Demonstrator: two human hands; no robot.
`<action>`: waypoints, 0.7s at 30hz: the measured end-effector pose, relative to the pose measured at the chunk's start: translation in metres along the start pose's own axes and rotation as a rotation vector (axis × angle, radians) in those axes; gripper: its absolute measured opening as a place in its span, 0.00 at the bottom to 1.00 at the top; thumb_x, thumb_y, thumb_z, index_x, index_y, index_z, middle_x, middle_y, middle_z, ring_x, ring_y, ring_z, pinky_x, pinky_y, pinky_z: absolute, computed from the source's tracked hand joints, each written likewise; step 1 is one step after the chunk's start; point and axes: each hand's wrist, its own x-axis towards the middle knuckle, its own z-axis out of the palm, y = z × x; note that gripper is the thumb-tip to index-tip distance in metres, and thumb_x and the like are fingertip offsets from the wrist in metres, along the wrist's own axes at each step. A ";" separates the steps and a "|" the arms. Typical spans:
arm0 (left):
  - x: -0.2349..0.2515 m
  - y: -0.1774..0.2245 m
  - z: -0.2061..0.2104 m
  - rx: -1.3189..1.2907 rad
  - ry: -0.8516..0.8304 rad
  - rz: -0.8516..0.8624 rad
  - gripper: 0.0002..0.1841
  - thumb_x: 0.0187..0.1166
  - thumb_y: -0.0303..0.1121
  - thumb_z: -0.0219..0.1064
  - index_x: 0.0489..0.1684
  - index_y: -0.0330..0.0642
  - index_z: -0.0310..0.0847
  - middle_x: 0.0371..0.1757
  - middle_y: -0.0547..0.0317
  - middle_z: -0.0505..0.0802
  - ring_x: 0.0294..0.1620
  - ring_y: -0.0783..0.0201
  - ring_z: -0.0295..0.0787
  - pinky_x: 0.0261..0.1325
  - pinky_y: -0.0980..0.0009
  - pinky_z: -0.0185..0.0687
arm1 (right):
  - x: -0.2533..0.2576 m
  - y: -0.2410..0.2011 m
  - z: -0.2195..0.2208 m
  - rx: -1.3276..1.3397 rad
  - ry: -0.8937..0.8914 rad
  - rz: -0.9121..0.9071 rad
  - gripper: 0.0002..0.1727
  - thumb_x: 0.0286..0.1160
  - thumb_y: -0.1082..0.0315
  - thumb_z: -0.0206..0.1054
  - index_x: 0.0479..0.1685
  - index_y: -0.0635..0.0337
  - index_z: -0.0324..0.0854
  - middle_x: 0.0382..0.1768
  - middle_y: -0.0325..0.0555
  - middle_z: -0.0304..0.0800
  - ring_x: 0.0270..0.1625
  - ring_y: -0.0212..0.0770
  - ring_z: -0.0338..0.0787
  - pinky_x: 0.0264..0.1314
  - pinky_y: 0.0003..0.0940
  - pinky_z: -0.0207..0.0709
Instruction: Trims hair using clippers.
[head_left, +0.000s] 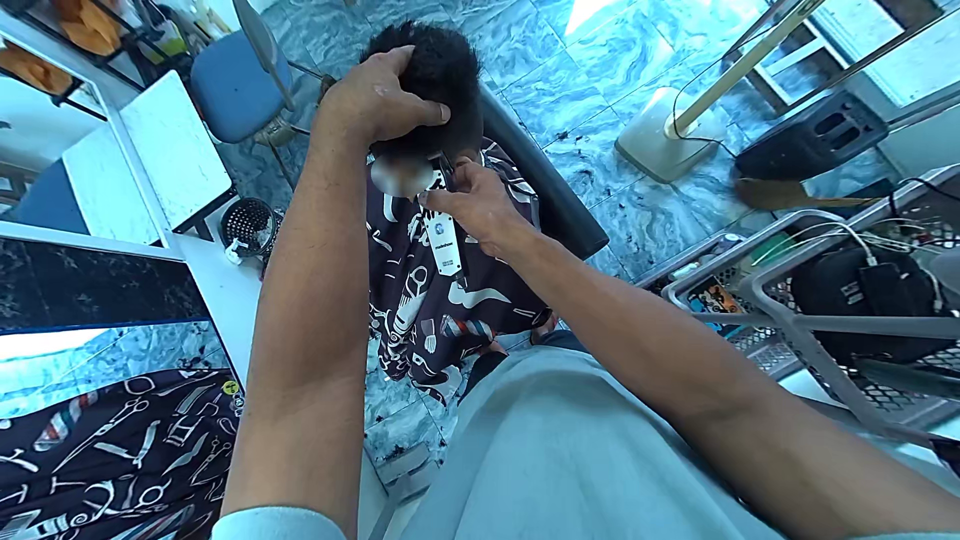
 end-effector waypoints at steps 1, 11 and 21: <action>0.000 0.000 0.000 -0.001 0.001 0.001 0.50 0.62 0.64 0.77 0.90 0.61 0.64 0.80 0.55 0.82 0.82 0.54 0.76 0.83 0.39 0.68 | -0.001 -0.002 0.001 -0.004 -0.001 0.005 0.32 0.55 0.56 0.87 0.56 0.62 0.79 0.43 0.52 0.88 0.45 0.46 0.90 0.48 0.48 0.87; 0.000 0.002 -0.001 0.000 -0.012 -0.006 0.47 0.63 0.63 0.77 0.89 0.63 0.65 0.79 0.57 0.83 0.82 0.55 0.77 0.82 0.38 0.69 | -0.001 -0.004 0.000 0.034 -0.004 0.003 0.28 0.56 0.57 0.87 0.50 0.63 0.80 0.40 0.52 0.88 0.41 0.45 0.91 0.45 0.46 0.88; -0.010 0.000 -0.003 -0.016 0.005 0.095 0.43 0.68 0.60 0.76 0.87 0.59 0.68 0.76 0.47 0.85 0.78 0.46 0.80 0.79 0.33 0.71 | -0.009 -0.005 -0.008 0.001 -0.012 0.027 0.25 0.60 0.57 0.85 0.49 0.65 0.83 0.39 0.55 0.90 0.42 0.49 0.91 0.47 0.54 0.87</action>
